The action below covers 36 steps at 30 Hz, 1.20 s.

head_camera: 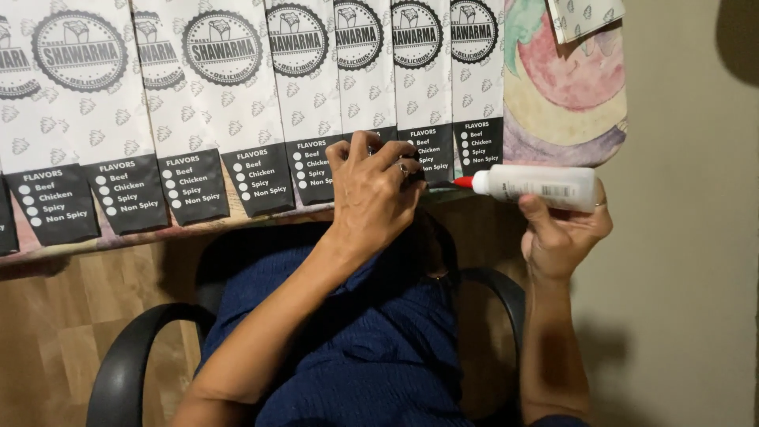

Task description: Assembling paper bags by laying them out, applying glue to the bottom flaps in a batch, and folding them to seal.

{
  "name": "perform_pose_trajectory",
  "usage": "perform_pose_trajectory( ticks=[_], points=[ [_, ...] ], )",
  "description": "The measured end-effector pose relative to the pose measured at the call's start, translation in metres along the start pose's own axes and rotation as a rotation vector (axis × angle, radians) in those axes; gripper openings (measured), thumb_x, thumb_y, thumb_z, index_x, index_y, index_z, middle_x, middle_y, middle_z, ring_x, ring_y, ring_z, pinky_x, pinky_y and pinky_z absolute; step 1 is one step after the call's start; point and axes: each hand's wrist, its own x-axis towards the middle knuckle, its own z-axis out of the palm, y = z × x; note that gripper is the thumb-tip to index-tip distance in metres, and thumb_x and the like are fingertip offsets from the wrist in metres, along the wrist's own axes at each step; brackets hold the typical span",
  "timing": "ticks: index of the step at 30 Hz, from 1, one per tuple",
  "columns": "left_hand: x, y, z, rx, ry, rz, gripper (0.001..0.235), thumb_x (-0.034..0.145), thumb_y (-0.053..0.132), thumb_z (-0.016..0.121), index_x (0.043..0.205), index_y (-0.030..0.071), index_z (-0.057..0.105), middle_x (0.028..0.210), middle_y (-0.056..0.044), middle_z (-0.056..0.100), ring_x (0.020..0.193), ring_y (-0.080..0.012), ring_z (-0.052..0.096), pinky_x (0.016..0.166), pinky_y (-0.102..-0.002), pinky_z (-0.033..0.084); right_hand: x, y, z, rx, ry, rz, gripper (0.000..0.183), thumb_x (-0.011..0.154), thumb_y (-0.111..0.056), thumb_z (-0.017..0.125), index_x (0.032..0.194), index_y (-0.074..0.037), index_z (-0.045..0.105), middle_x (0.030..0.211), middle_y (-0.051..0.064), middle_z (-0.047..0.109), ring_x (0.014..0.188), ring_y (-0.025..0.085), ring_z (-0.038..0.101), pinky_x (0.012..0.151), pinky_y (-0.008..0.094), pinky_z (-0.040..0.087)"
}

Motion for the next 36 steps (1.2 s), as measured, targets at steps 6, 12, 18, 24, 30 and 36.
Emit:
perform_pose_trajectory(
  ticks=[6,12,18,24,30,36],
  points=[
    [0.000,0.004,0.003,-0.004,0.017,-0.033,0.014,0.069,0.019,0.084,0.079,0.015,0.074,0.099,0.004,0.068,0.099,-0.0252,0.050,0.085,-0.046,0.031,-0.011,-0.011,0.034,0.003,0.009,0.013,0.054,0.064,0.001,0.097,0.106,-0.001,0.064,0.092,0.014,0.070,0.094,0.016,0.067,0.092,0.038,0.057],
    [-0.004,0.002,0.003,0.004,0.009,-0.025,0.013,0.073,0.004,0.072,0.078,0.015,0.075,0.098,0.004,0.068,0.099,-0.0251,0.051,0.084,-0.045,0.030,-0.015,-0.026,0.062,0.048,-0.013,0.084,0.051,0.061,0.003,0.097,0.102,0.001,0.066,0.088,0.013,0.071,0.093,0.014,0.068,0.089,0.035,0.058],
    [-0.005,0.000,0.004,-0.019,0.024,-0.018,0.016,0.075,0.002,0.068,0.078,0.016,0.074,0.099,0.004,0.067,0.099,-0.0254,0.050,0.084,-0.044,0.029,-0.009,-0.006,0.027,0.065,0.075,0.034,0.049,0.070,0.002,0.093,0.109,-0.003,0.065,0.095,0.011,0.071,0.095,0.014,0.067,0.092,0.037,0.058],
    [-0.003,0.001,0.001,-0.020,0.011,-0.007,0.018,0.076,0.000,0.066,0.078,0.016,0.073,0.099,0.003,0.067,0.099,-0.0257,0.050,0.084,-0.045,0.029,-0.014,-0.015,0.047,0.120,0.114,0.050,0.048,0.069,0.001,0.094,0.108,-0.007,0.066,0.095,0.010,0.072,0.097,0.014,0.070,0.092,0.037,0.059],
    [-0.005,0.000,0.004,0.004,0.035,0.026,0.016,0.076,0.000,0.066,0.079,0.015,0.072,0.100,0.001,0.066,0.100,-0.0269,0.049,0.084,-0.046,0.030,-0.018,-0.018,0.064,0.136,0.111,0.061,0.051,0.067,0.006,0.092,0.110,-0.006,0.068,0.098,0.012,0.073,0.102,0.017,0.070,0.095,0.040,0.060],
    [-0.006,-0.007,0.004,-0.081,0.035,0.069,0.012,0.078,0.001,0.069,0.081,0.013,0.072,0.106,-0.002,0.065,0.101,-0.0293,0.048,0.085,-0.046,0.033,-0.016,0.020,0.001,0.142,0.179,0.097,0.043,0.085,0.004,0.082,0.122,-0.005,0.061,0.110,0.009,0.068,0.108,0.021,0.068,0.098,0.048,0.061]
  ],
)
